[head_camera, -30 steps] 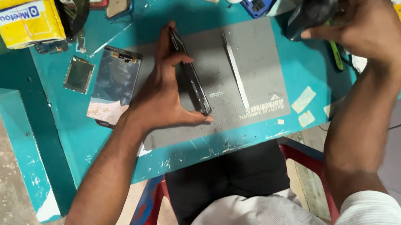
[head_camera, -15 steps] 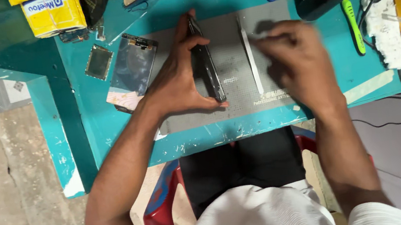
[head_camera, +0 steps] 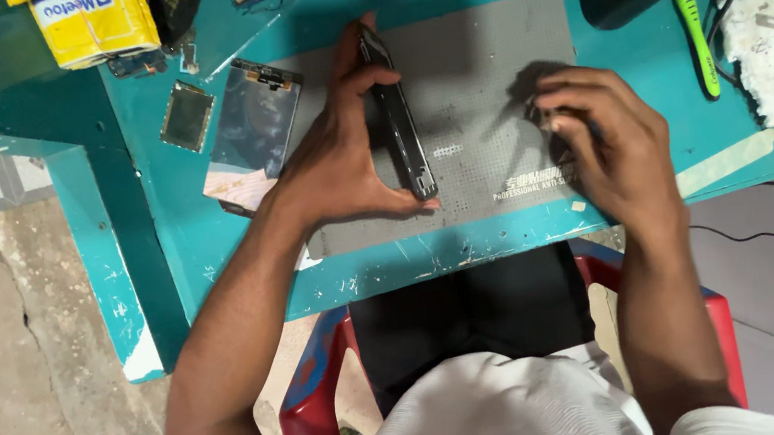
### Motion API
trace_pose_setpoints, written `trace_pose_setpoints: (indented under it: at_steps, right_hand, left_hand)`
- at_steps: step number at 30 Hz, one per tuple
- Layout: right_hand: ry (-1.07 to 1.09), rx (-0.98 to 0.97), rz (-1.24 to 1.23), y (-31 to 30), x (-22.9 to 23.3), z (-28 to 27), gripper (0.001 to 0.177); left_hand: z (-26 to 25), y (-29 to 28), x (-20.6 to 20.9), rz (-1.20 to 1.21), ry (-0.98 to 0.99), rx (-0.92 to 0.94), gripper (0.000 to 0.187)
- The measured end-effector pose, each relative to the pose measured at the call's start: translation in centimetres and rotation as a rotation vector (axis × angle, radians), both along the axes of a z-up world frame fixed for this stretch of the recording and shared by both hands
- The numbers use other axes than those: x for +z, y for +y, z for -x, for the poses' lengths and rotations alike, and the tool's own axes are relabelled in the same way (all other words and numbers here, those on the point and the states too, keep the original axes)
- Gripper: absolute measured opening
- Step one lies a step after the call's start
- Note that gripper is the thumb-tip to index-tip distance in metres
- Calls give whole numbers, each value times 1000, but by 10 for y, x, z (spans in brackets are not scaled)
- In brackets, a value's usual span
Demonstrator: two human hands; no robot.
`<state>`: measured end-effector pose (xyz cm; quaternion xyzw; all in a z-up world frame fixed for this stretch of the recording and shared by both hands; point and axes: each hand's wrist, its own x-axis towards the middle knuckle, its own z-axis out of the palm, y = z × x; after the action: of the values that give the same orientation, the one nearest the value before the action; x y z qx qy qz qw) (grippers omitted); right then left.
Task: The person uses a metal prying tool to separate the screen assembly from the phone's chassis. They then apply a liquid from a bottle along the seam of the device and continue to pry the edges to loosen the components.
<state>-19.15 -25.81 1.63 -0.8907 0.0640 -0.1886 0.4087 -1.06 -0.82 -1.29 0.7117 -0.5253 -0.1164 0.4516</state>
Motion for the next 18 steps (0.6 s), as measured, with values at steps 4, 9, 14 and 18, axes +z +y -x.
trace_pose_setpoints:
  at_steps: [4,9,14,18]
  right_hand:
    - [-129,-154,-327,13,-21,16,16]
    - [-144,-369,-288,7,-33,30,17]
    - [-64,-368,-510,1,-32,32,27]
    - [29,-357,-473,0,-24,31,33]
  left_hand:
    - [0,0,-1,-37,7,13,129]
    - [-2,-1,-4,-3,-19,-2,130]
    - [-3,-2,-7,-5,-34,-5,131]
    - [-2,-1,-10,-23,-40,6,133]
